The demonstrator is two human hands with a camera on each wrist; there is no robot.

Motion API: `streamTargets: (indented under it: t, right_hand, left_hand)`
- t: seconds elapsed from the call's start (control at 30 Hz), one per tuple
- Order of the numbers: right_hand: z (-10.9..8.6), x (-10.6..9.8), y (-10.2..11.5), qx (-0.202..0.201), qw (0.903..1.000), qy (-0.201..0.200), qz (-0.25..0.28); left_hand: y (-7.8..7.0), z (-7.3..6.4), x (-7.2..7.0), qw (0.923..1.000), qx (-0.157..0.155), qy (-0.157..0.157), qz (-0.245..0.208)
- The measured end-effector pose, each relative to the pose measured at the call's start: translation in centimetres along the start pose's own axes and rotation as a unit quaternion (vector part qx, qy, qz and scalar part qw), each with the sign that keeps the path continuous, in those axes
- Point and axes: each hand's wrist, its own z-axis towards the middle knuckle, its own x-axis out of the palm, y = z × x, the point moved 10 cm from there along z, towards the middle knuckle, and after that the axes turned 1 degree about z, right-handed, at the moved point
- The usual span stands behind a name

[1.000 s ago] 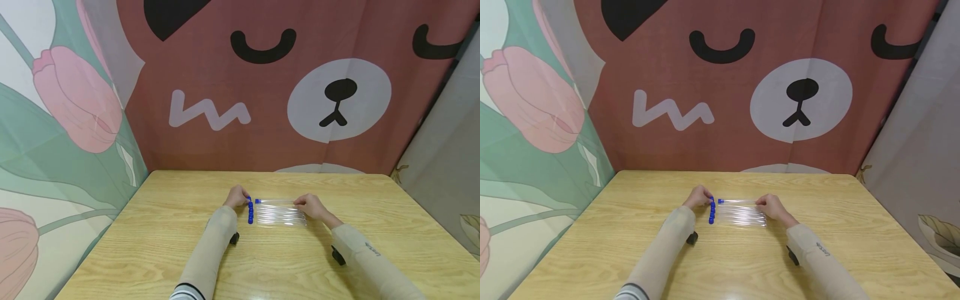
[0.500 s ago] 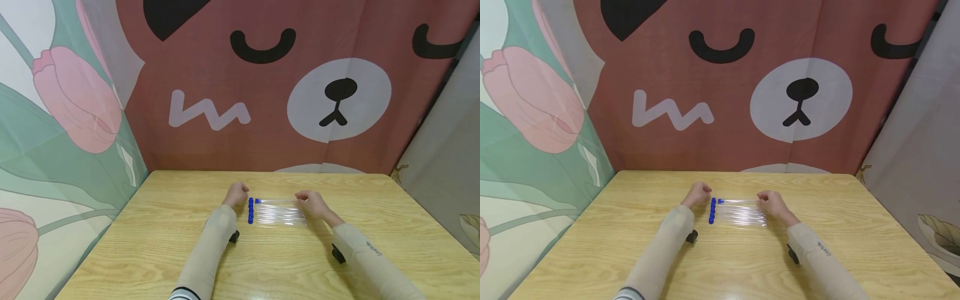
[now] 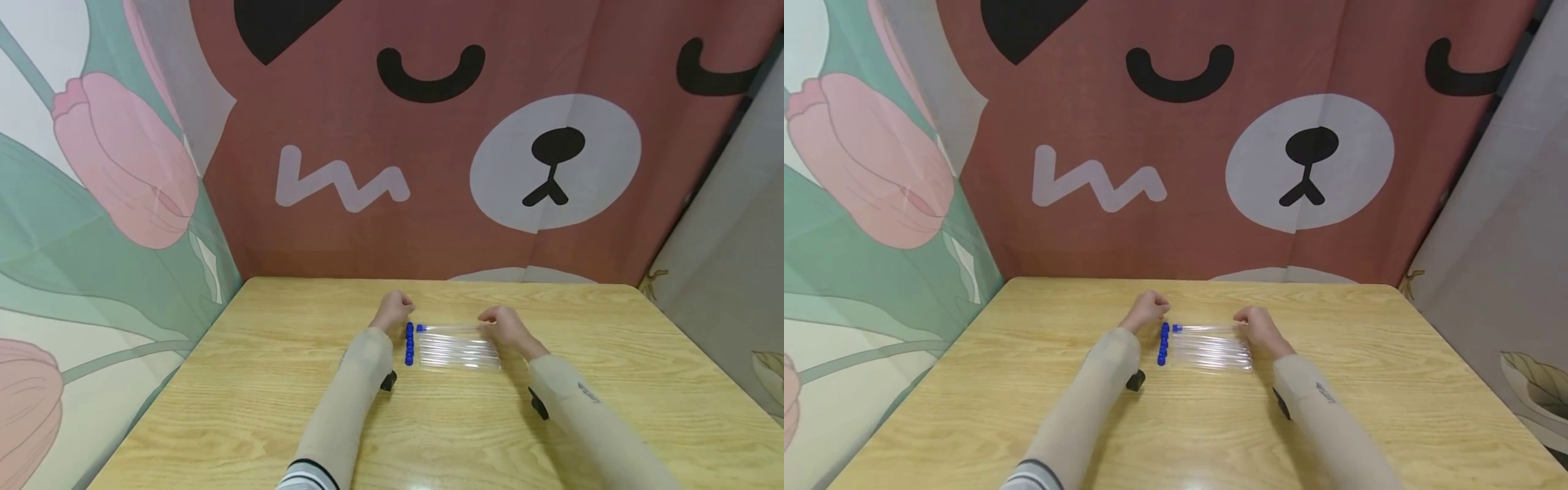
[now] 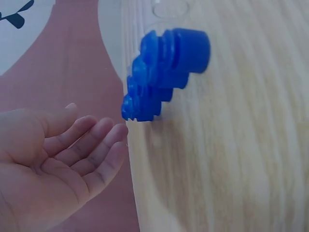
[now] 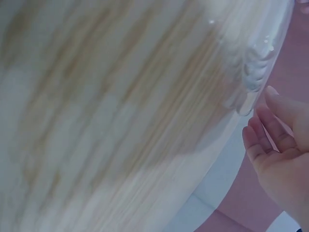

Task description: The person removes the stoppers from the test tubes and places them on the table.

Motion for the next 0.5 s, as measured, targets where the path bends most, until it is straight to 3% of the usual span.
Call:
streamTargets:
  t: [0.23, 0.5]
  right_hand:
    - [0.3, 0.7, -1.2, 0.032, 0.9985, 0.032, -0.031]
    - [0.3, 1.3, -1.3, 0.013, 0.9977, 0.042, -0.053]
  left_hand:
    - [0.7, 0.3, 0.4, 0.9997, -0.018, 0.01, 0.01]
    - [1.3, -0.1, 1.1, 0.9989, -0.031, 0.026, -0.022]
